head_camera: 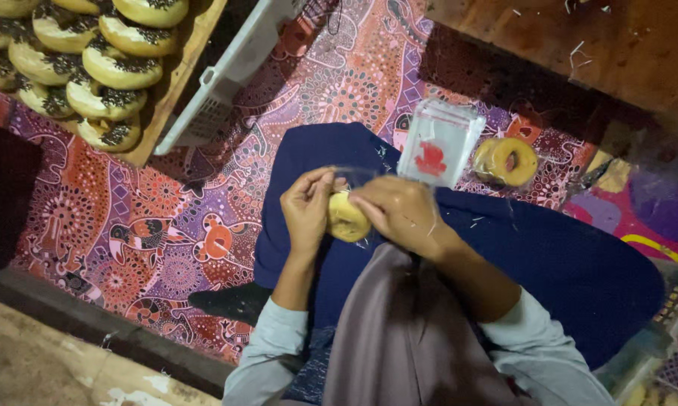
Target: The person sits on the floor and repeatedly picks up donuts from a wooden board, places them into clear plastic bags, and sets the packaged donuts into a white basket. The person handles the donuts one at a time throughout the clip.
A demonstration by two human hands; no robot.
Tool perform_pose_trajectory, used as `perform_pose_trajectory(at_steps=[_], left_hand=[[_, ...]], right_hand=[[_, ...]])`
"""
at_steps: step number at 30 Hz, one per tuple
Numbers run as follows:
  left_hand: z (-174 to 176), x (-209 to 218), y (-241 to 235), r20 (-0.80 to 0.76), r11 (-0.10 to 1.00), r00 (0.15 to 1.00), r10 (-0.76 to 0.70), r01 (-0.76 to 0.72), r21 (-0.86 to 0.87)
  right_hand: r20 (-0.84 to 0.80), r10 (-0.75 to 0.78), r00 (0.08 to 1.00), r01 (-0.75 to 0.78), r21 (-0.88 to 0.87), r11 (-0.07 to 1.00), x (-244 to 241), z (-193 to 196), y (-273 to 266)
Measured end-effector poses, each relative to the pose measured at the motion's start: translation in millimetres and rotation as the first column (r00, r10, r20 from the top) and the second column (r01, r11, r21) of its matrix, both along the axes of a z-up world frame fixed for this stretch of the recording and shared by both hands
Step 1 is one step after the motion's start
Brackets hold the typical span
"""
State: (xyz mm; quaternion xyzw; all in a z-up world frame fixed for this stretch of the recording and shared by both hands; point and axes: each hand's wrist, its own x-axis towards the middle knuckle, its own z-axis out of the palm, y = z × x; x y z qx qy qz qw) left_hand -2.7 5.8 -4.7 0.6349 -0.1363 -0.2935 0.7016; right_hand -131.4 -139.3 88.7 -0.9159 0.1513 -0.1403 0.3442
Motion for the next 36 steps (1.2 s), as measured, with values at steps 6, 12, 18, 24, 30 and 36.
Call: perform_pose_trajectory(at_steps=[6,12,18,24,30,36], left_hand=[[-3.4,-6.5,-1.7,0.054,0.999,0.998,0.021,-0.019,-0.041],[17.9,-11.0,0.0,0.456,0.963,0.875,-0.163,0.042,0.265],[66.6,-28.2,-12.6,0.136,0.957,0.949,0.286,-0.29,0.008],[54.2,-33.8,-11.8,0.827,0.965,0.546,0.137,-0.263,0.014],[10.0,1.2,1.2,-0.322,0.995,0.944,0.076,-0.053,0.08],[15.0,-19.2,4.9,0.202,0.964,0.944,0.26,-0.242,-0.109]], right_hand=[[0.392,0.171,0.904,-0.075,-0.247,0.966,22.6,-24.4,2.9],[0.279,0.069,0.958,-0.062,-0.036,0.997,28.2,-30.5,-26.9],[-0.285,-0.183,0.941,0.305,0.48,0.822,-19.8,-34.3,-51.7],[0.085,-0.243,0.966,-0.043,0.984,0.171,-45.8,-136.8,22.5],[0.063,-0.263,0.963,0.085,0.853,0.515,-8.9,-124.3,15.8],[0.335,-0.428,0.839,0.286,0.399,0.871,-0.7,-66.2,7.9]])
